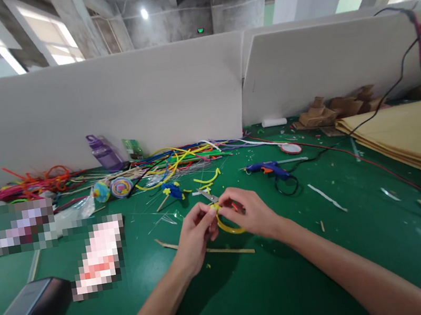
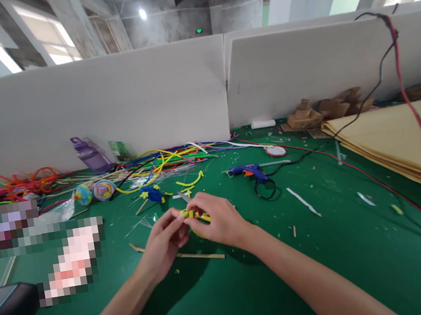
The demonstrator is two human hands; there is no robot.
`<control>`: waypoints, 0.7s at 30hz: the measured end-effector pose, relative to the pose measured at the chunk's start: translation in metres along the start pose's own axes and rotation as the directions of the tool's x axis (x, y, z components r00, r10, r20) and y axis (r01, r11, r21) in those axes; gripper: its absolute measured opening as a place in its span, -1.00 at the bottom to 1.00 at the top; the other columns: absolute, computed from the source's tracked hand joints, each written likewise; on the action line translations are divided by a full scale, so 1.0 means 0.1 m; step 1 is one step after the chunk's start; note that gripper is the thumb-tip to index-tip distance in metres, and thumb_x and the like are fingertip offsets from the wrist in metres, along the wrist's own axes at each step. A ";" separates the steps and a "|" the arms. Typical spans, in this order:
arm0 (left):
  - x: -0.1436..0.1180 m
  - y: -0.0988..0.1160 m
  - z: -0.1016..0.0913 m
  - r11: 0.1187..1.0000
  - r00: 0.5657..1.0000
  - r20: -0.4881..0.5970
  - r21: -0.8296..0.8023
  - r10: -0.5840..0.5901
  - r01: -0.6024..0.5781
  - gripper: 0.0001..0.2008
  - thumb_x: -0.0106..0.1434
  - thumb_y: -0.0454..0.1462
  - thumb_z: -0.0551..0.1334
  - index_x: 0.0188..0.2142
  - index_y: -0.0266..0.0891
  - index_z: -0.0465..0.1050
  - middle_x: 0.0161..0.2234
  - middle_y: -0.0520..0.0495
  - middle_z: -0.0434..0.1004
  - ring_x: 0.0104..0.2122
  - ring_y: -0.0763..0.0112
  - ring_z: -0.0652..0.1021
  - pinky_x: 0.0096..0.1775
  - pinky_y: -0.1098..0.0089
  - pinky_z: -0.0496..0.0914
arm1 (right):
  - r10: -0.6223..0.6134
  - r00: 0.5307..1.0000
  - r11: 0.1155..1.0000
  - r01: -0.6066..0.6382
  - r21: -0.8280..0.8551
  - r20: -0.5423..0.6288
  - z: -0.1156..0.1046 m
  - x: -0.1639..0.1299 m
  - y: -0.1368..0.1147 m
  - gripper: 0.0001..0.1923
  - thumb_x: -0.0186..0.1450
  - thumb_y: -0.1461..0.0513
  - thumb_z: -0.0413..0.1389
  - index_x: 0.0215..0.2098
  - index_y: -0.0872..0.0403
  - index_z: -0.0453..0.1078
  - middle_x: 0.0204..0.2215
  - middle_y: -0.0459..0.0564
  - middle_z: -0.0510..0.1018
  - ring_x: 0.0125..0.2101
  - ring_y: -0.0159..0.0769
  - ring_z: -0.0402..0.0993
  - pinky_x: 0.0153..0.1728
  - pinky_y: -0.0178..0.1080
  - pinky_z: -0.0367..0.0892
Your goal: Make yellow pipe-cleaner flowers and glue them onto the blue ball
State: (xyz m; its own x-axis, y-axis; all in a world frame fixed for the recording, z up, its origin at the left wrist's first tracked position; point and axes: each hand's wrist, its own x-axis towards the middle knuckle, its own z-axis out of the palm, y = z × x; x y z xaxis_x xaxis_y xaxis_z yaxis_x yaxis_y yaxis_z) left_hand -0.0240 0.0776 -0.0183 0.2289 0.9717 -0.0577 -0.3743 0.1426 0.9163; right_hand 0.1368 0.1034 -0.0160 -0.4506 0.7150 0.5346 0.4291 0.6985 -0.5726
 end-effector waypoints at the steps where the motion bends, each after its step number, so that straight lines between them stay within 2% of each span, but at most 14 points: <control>1: 0.00 0.00 0.00 0.998 0.999 -0.014 0.058 0.038 -0.037 -0.80 0.17 -0.23 0.25 -0.46 -0.26 0.25 -0.62 0.14 0.16 -0.61 0.61 0.22 -0.59 0.57 0.12 | 0.071 0.997 0.994 -0.074 0.076 0.037 -0.02 0.02 -0.01 -0.83 0.33 0.17 -0.05 -0.32 0.08 0.31 -0.43 -0.09 0.43 -0.42 -0.42 0.32 -0.39 -0.36 0.19; 4: 0.00 -0.02 0.00 0.967 0.991 -0.023 0.224 0.129 -0.120 -0.78 0.18 -0.20 0.24 -0.45 -0.25 0.24 -0.60 0.14 0.21 -0.61 0.61 0.24 -0.58 0.55 0.15 | 0.174 0.972 0.952 -0.207 0.226 0.158 -0.03 0.05 -0.04 -0.63 0.40 0.17 -0.25 -0.47 0.09 0.22 -0.55 -0.14 0.34 -0.50 -0.45 0.24 -0.44 -0.37 0.14; 9: 0.03 -0.08 -0.02 0.919 0.986 0.001 0.362 0.164 -0.153 -0.77 0.20 -0.17 0.21 -0.44 -0.24 0.22 -0.64 0.17 0.19 -0.64 0.62 0.24 -0.56 0.54 0.13 | 0.172 0.972 0.958 -0.203 0.204 0.163 0.03 0.04 -0.05 -0.67 0.37 0.18 -0.17 -0.54 0.09 0.12 -0.56 -0.15 0.28 -0.51 -0.45 0.16 -0.46 -0.36 0.04; 14: 0.02 -0.09 0.00 0.936 0.990 -0.020 0.330 0.138 -0.124 -0.75 0.20 -0.15 0.21 -0.47 -0.25 0.21 -0.64 0.16 0.18 -0.62 0.60 0.22 -0.57 0.53 0.15 | 0.144 0.984 0.976 -0.158 0.150 0.101 0.09 0.02 -0.03 -0.71 0.35 0.21 -0.16 -0.53 0.08 0.08 -0.57 -0.16 0.24 -0.53 -0.44 0.13 -0.48 -0.35 0.00; 21: -0.01 -0.08 0.06 0.972 0.993 -0.042 0.214 0.108 -0.096 -0.74 0.19 -0.16 0.21 -0.49 -0.25 0.21 -0.61 0.13 0.19 -0.59 0.59 0.23 -0.57 0.54 0.16 | 0.156 0.987 0.963 -0.158 0.217 0.023 0.16 0.01 -0.05 -0.73 0.34 0.23 -0.16 -0.53 0.08 0.06 -0.56 -0.15 0.23 -0.52 -0.44 0.13 -0.47 -0.35 0.02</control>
State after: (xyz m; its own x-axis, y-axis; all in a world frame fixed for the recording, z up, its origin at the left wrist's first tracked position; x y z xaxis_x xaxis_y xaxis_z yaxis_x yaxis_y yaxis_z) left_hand -0.0159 0.0748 -0.0234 0.1493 0.9885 0.0248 -0.1935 0.0046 0.9811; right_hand 0.1215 0.1000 -0.0223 -0.3960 0.8145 0.4239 0.3146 0.5541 -0.7707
